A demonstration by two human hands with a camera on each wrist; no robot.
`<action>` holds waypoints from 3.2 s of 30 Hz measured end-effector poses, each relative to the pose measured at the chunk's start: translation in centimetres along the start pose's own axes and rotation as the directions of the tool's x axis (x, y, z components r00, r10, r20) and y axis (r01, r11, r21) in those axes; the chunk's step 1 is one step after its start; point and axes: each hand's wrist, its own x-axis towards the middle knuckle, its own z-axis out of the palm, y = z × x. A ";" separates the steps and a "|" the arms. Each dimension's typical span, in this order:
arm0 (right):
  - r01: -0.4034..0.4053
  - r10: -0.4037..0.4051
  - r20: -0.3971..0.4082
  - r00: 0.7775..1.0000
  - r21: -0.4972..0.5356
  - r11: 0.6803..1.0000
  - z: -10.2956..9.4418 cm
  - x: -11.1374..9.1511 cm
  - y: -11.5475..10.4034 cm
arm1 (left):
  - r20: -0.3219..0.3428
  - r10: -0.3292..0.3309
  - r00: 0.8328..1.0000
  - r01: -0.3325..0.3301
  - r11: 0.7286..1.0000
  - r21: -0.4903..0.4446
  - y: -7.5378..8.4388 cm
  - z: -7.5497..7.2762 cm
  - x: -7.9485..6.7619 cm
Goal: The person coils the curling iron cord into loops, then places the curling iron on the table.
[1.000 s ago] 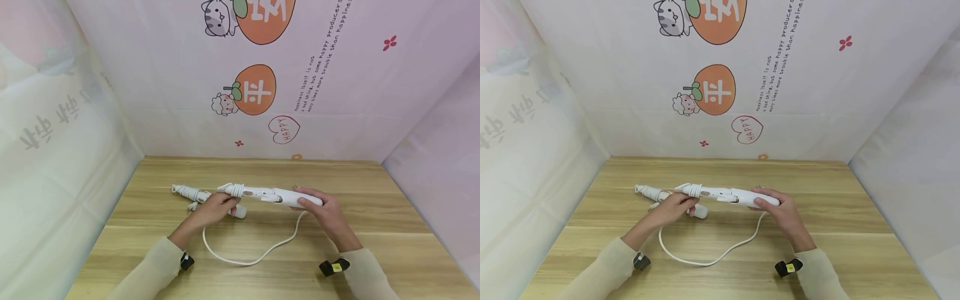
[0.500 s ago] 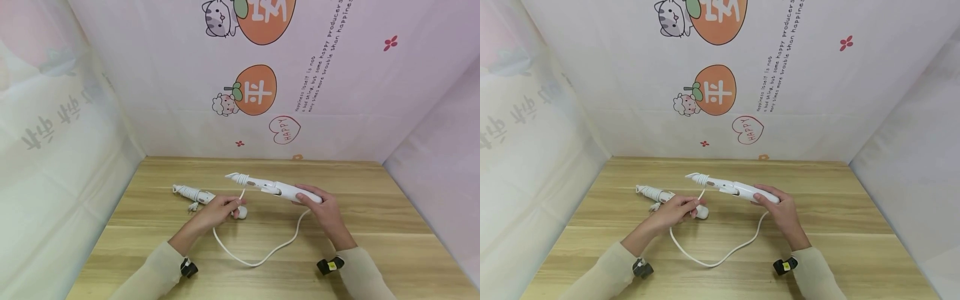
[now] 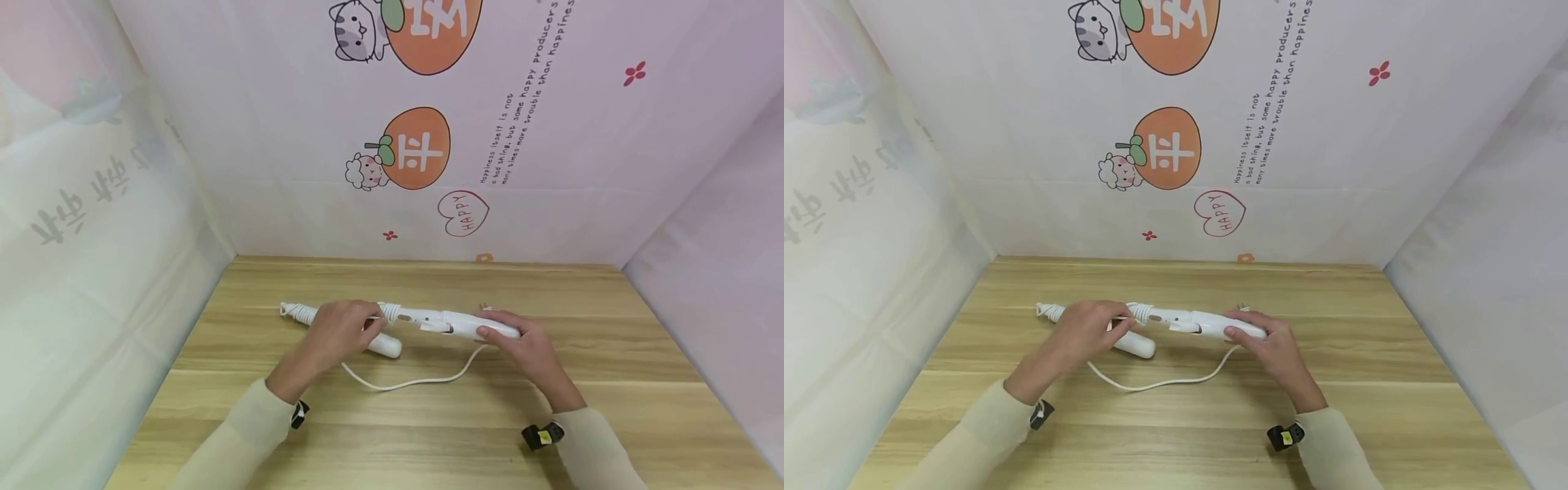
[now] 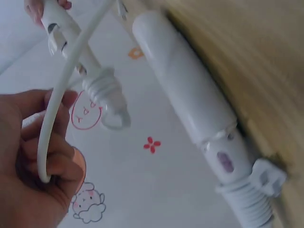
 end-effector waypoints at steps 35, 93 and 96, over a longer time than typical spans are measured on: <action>-0.225 0.153 0.265 0.952 0.268 0.937 -0.8 -0.5 -1.4 | 0.319 0.252 0.914 0.062 0.690 -0.721 -1.1 -1.3 0.5; -0.172 0.126 0.118 0.985 0.644 0.745 -0.7 -1.1 0.7 | 0.473 -0.313 0.824 0.551 0.243 -0.798 0.5 4.2 1.9; -0.158 0.155 0.066 0.986 0.680 0.716 -0.7 -0.9 0.7 | 0.455 -0.283 0.844 0.527 0.282 -0.802 1.1 4.3 2.0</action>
